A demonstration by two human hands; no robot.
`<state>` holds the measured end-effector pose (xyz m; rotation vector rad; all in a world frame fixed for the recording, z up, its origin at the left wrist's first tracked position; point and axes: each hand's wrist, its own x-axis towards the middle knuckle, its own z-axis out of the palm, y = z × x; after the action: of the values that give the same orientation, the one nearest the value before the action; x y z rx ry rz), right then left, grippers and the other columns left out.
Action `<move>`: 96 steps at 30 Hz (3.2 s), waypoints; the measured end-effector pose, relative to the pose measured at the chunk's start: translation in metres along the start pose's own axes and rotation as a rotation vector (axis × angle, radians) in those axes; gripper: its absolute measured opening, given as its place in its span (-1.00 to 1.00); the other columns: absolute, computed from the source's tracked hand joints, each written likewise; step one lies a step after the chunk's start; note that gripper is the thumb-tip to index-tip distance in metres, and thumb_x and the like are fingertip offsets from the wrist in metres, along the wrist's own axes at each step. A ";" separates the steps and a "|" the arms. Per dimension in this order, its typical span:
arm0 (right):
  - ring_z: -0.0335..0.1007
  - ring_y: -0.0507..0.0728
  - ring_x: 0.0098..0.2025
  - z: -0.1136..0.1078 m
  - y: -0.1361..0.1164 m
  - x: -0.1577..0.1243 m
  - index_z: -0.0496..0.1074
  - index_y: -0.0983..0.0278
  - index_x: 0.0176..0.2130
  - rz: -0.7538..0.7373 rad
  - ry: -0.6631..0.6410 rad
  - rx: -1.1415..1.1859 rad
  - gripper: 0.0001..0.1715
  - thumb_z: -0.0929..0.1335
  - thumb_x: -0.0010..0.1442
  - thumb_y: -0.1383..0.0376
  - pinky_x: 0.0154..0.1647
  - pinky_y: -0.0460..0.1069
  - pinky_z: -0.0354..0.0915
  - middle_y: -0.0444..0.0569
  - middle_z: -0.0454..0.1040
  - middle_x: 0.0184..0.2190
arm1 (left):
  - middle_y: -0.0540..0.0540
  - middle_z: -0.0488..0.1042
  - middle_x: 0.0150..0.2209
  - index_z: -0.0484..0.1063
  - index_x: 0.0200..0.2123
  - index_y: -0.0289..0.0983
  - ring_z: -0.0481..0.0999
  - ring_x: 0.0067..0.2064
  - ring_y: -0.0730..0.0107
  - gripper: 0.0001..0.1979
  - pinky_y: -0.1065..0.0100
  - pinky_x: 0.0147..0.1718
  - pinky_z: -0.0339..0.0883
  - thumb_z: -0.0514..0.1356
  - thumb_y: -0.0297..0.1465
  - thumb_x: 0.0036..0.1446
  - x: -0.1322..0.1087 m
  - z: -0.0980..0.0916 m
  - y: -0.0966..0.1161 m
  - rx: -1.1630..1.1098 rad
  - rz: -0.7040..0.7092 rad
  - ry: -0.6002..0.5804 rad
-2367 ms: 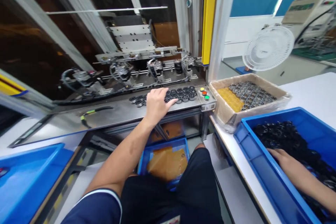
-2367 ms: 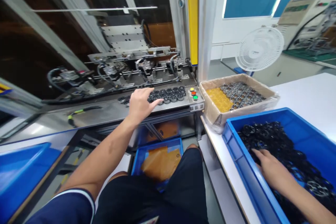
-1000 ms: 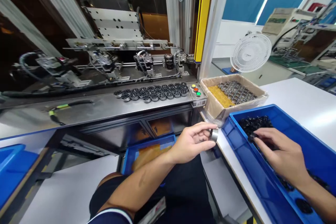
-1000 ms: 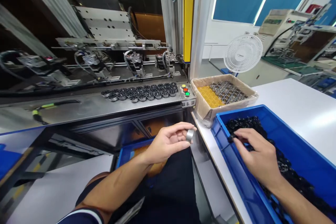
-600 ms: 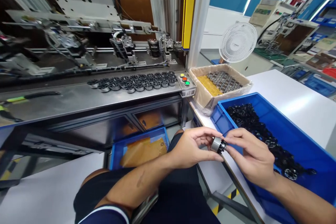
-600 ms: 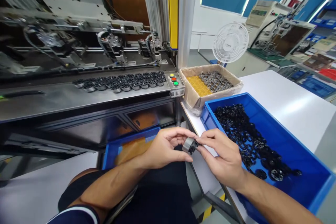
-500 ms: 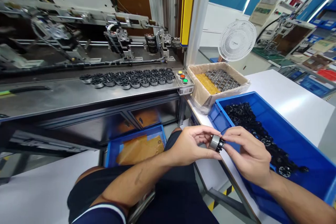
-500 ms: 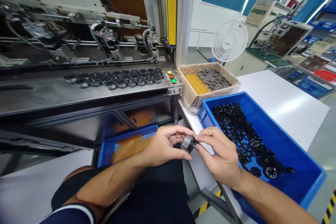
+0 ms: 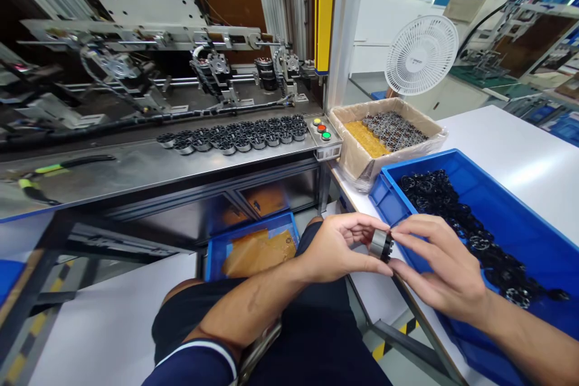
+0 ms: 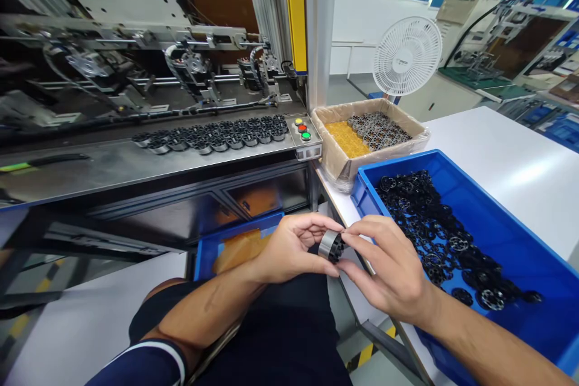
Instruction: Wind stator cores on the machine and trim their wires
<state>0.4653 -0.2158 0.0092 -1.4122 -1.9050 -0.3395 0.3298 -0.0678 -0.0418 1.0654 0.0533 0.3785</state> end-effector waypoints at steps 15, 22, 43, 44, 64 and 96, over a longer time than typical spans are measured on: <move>0.47 0.22 -0.06 0.010 0.009 -0.005 0.45 0.41 -0.01 -0.124 0.013 -0.074 -0.61 0.47 0.15 0.45 -0.07 0.14 0.50 0.19 0.54 -0.15 | -0.20 0.63 -0.02 0.53 0.08 -0.27 0.64 -0.01 0.21 -0.45 0.30 -0.01 0.54 0.48 -0.41 -0.02 -0.012 -0.001 0.000 0.207 -0.022 -0.007; 0.51 0.18 -0.08 -0.032 0.133 -0.035 0.52 0.33 -0.07 0.929 -0.284 -0.432 -0.73 0.36 0.32 0.21 0.01 0.08 0.43 0.12 0.57 -0.11 | -0.29 0.56 0.01 0.50 0.11 -0.31 0.63 -0.09 0.21 -0.61 0.25 -0.10 0.56 0.26 -0.29 0.26 0.001 -0.014 -0.004 0.410 -0.017 0.066; 0.57 0.21 -0.11 -0.020 0.101 -0.023 0.51 0.24 -0.17 0.780 -0.169 -0.274 -0.84 0.39 0.27 0.22 -0.09 0.09 0.49 0.06 0.60 -0.07 | -0.28 0.64 -0.06 0.56 0.03 -0.35 0.61 -0.27 0.37 -0.39 0.38 -0.23 0.53 0.53 -0.31 -0.14 -0.003 -0.019 0.016 0.304 0.141 0.088; 0.55 0.22 -0.06 -0.015 0.076 -0.017 0.50 0.21 -0.19 0.633 -0.012 -0.153 -0.87 0.41 0.25 0.23 -0.05 0.12 0.48 0.05 0.57 -0.03 | -0.28 0.63 -0.04 0.55 0.02 -0.35 0.61 -0.29 0.41 -0.37 0.38 -0.23 0.53 0.55 -0.35 -0.18 -0.003 -0.017 0.015 0.224 0.126 0.078; 0.46 0.26 -0.01 0.006 -0.005 -0.002 0.41 0.30 0.14 0.028 0.072 -0.025 -0.40 0.45 0.12 0.56 -0.08 0.22 0.51 0.14 0.48 -0.11 | -0.19 0.67 -0.15 0.62 -0.07 -0.33 0.68 -0.15 0.19 -0.42 0.30 -0.05 0.57 0.56 -0.35 -0.24 -0.007 0.005 0.006 0.266 0.174 0.034; 0.48 0.27 -0.07 -0.003 0.000 -0.002 0.44 0.40 0.06 -0.181 -0.022 -0.225 -0.53 0.48 0.15 0.43 -0.16 0.19 0.53 0.16 0.51 -0.16 | -0.17 0.68 -0.16 0.59 -0.05 -0.35 0.69 -0.11 0.10 -0.36 0.17 0.02 0.56 0.57 -0.45 -0.31 -0.012 0.003 0.007 0.113 -0.008 -0.025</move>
<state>0.4670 -0.2185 0.0095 -1.3916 -2.0696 -0.6448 0.3173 -0.0713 -0.0355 1.1813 0.0567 0.3581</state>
